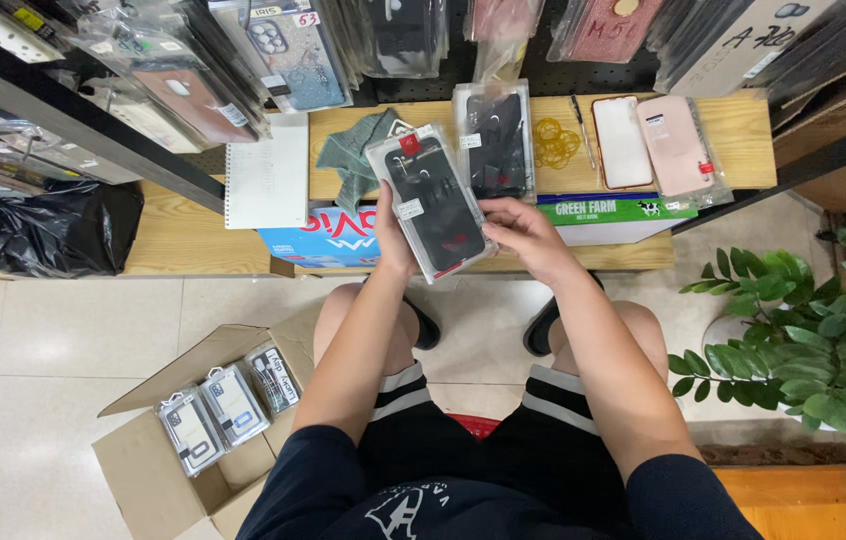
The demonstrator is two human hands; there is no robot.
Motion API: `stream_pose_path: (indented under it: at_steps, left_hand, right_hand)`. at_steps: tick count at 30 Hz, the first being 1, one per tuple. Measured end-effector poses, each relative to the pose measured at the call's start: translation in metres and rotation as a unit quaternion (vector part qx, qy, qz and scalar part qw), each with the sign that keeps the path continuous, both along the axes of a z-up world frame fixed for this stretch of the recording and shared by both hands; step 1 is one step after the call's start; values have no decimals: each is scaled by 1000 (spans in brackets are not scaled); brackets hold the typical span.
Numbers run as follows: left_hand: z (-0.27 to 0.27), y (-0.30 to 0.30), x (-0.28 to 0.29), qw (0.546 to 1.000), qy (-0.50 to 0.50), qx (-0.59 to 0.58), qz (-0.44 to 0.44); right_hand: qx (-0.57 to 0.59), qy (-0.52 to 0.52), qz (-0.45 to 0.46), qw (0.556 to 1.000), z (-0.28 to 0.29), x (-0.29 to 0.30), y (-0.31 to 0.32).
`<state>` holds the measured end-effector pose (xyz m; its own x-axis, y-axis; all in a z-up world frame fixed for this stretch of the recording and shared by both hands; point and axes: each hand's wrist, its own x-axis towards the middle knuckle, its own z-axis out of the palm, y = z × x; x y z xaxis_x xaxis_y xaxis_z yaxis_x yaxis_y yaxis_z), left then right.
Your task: The person wipes down several phone cases with a cloth, places them into plastic packaging, and then hangs the packaged cases onto a display rack.
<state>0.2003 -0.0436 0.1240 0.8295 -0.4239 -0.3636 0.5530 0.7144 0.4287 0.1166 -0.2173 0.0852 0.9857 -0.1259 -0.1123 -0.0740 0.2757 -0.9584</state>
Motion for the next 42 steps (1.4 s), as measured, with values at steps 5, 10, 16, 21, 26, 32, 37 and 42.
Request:
stream_pose_path:
  at_steps: [5, 10, 16, 21, 26, 32, 37, 42]
  left_hand:
    - [-6, 6, -3, 996, 27, -71, -45]
    - [-23, 9, 6, 993, 45, -97, -48]
    - [-60, 26, 41, 992, -27, -124, -14]
    - [-43, 40, 53, 993, -62, -98, 19]
    - [-45, 27, 48, 993, -50, -99, 28]
    - [-32, 33, 48, 996, -47, -71, 23]
    - [-14, 58, 68, 991, -9, -102, 85]
    - [-11, 68, 71, 982, 20, -137, 130]
  right_hand:
    - [36, -4, 18, 999, -10, 0, 1]
    - [42, -6, 28, 999, -18, 1, 3]
    - [6, 12, 59, 998, 19, -4, 5]
    - [-10, 10, 14, 1000, 15, -2, -10]
    - [-25, 3, -11, 1000, 9, 0, -8]
    - [-11, -13, -112, 994, -13, 7, -20]
    - [-4, -28, -204, 979, -20, 8, -45]
    - [17, -58, -298, 953, -21, 7, -55]
